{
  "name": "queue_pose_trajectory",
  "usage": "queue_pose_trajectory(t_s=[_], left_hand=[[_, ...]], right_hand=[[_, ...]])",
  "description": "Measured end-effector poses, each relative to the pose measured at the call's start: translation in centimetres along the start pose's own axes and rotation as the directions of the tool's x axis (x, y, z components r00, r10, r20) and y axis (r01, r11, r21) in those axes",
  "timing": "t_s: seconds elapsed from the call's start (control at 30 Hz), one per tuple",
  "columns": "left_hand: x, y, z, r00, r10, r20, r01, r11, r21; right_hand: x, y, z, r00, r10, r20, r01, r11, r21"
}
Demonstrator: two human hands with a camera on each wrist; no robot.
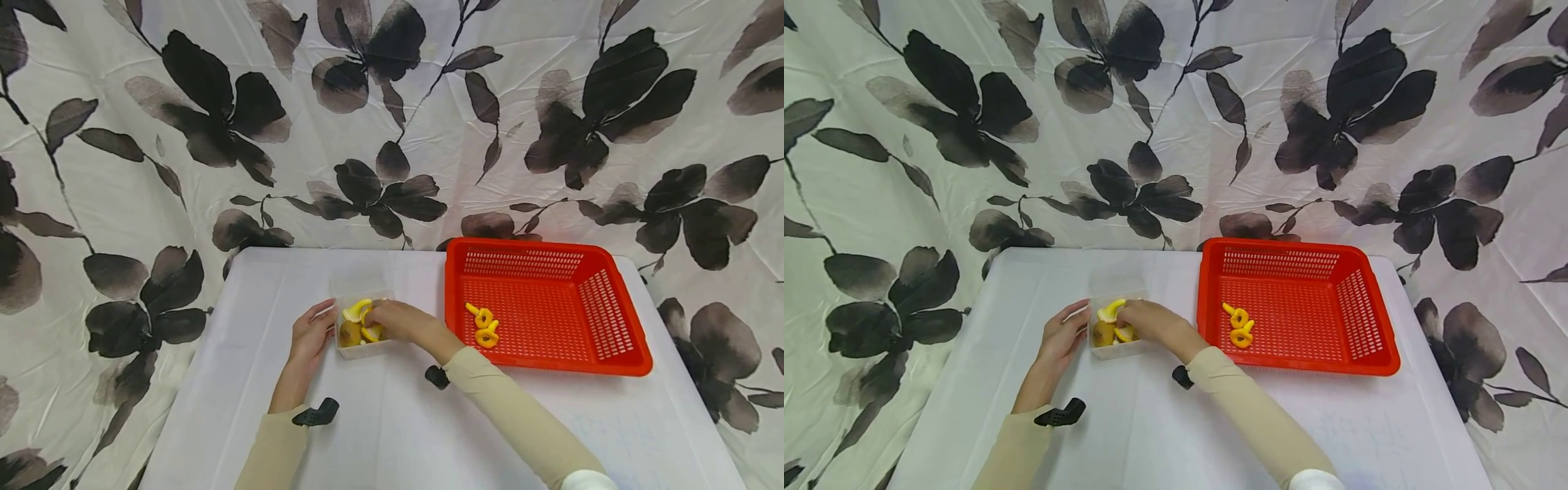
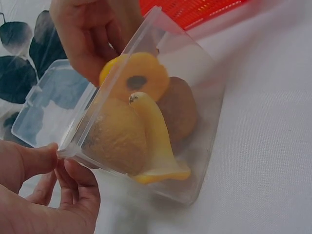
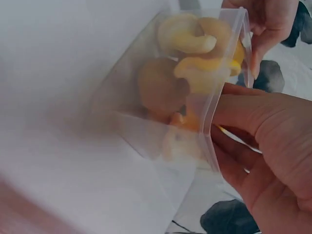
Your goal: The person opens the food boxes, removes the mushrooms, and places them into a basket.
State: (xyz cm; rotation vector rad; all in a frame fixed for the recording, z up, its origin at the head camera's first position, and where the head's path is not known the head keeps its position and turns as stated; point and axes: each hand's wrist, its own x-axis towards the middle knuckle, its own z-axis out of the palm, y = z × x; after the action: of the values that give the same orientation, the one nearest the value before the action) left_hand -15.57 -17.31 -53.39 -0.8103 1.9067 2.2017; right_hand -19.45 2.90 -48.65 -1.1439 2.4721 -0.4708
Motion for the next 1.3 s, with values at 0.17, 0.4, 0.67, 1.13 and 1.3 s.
queue_pose_trajectory(t_s=[0.17, 0.4, 0.67, 1.13, 1.3], left_hand=[[-0.1, 0.1, 0.0, 1.000, 0.000, 0.005, 0.000, 1.000, -0.006], [0.0, -0.1, 0.1, 1.000, 0.001, -0.001, -0.001, 1.000, -0.004], [-0.1, -0.1, 0.0, 1.000, 0.004, 0.004, -0.004, 1.000, -0.002], [0.0, -0.2, 0.0, 1.000, 0.020, 0.004, -0.020, 1.000, -0.003], [-0.2, 0.0, 0.0, 1.000, 0.011, -0.002, -0.011, 1.000, 0.006]], right_hand=[[-0.8, 0.4, -0.3, 0.997, -0.026, -0.069, 0.032, 0.995, 0.094], [-1.8, 1.2, -0.5, 0.984, -0.019, -0.180, 0.059, 0.973, 0.224], [-2.7, 2.5, -0.6, 0.953, 0.000, -0.304, 0.113, 0.928, 0.354], [-4.7, 4.7, -1.0, 0.898, 0.206, -0.389, 0.055, 0.824, 0.565], [-5.6, 5.3, -1.3, 0.873, 0.263, -0.411, 0.034, 0.808, 0.588]])
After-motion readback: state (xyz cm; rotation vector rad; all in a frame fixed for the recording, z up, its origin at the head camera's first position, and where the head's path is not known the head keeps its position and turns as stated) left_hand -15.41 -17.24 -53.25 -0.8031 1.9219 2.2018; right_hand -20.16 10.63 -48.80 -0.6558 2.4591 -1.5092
